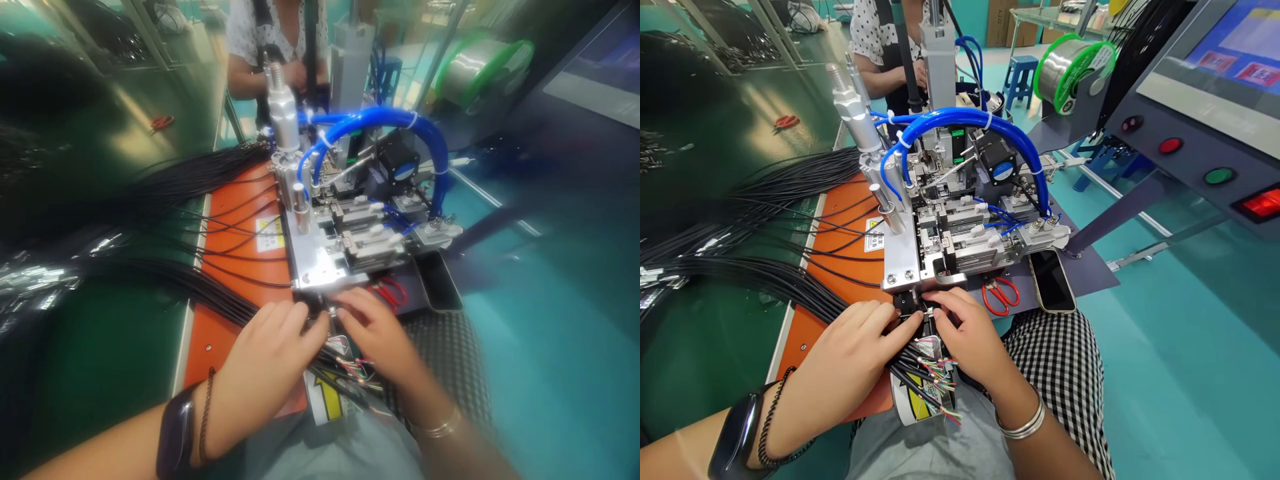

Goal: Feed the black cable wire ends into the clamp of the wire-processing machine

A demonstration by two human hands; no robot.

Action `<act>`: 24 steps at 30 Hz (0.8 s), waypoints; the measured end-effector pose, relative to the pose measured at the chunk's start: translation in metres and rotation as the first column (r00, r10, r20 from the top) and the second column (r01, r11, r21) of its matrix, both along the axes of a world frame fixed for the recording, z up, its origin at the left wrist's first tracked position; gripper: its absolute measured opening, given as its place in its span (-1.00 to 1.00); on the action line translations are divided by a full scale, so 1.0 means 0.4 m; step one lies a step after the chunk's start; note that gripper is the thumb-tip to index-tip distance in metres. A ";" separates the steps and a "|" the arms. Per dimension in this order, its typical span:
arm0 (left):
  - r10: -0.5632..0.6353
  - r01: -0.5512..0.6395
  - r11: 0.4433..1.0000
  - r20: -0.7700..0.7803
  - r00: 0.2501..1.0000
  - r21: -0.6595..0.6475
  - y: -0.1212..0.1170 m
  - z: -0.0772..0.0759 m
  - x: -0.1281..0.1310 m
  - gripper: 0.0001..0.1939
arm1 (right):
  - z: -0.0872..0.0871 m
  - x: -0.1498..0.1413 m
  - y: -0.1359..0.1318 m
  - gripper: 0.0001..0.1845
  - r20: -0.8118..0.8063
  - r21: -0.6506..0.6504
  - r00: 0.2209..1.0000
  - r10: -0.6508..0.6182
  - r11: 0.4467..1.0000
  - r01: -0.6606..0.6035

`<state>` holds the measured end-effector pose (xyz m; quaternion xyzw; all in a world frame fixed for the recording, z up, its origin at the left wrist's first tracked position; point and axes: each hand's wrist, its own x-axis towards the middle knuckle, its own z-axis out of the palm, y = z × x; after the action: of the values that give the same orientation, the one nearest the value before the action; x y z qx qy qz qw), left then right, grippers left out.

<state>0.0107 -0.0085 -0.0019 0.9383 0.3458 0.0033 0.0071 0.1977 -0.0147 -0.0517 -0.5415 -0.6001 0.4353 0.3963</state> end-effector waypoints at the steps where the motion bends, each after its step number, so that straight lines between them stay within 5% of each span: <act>1: -0.007 0.007 1.000 0.015 1.000 0.024 -0.001 -0.002 -0.004 -0.62 | 0.004 0.000 -0.001 -0.75 0.028 0.039 0.999 0.023 0.999 -0.024; 8: 0.009 -0.009 1.000 0.018 1.000 0.023 -0.006 0.004 -0.006 -0.76 | 0.004 -0.005 0.004 -0.91 0.125 -0.043 0.988 -0.093 0.994 0.099; 12: 0.040 -0.040 0.999 -0.022 0.999 -0.011 -0.007 0.009 -0.002 -0.85 | 0.009 -0.008 0.009 -0.84 0.055 -0.226 0.997 -0.048 0.972 0.059; 18: 0.011 -0.011 1.000 0.012 1.000 0.012 -0.007 0.004 -0.008 -0.85 | 0.014 -0.012 0.001 -0.81 0.117 -0.196 0.992 -0.046 0.978 0.069; 24: 0.025 -0.025 1.000 0.013 1.000 0.012 -0.012 -0.002 -0.007 -0.86 | 0.018 -0.012 0.013 -0.76 -0.003 -0.374 1.000 -0.018 0.927 0.016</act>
<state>0.0080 -0.0133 -0.0026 0.9338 0.3576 0.0118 0.0034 0.1929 -0.0093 -0.0446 -0.6108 -0.5002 0.5401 0.2915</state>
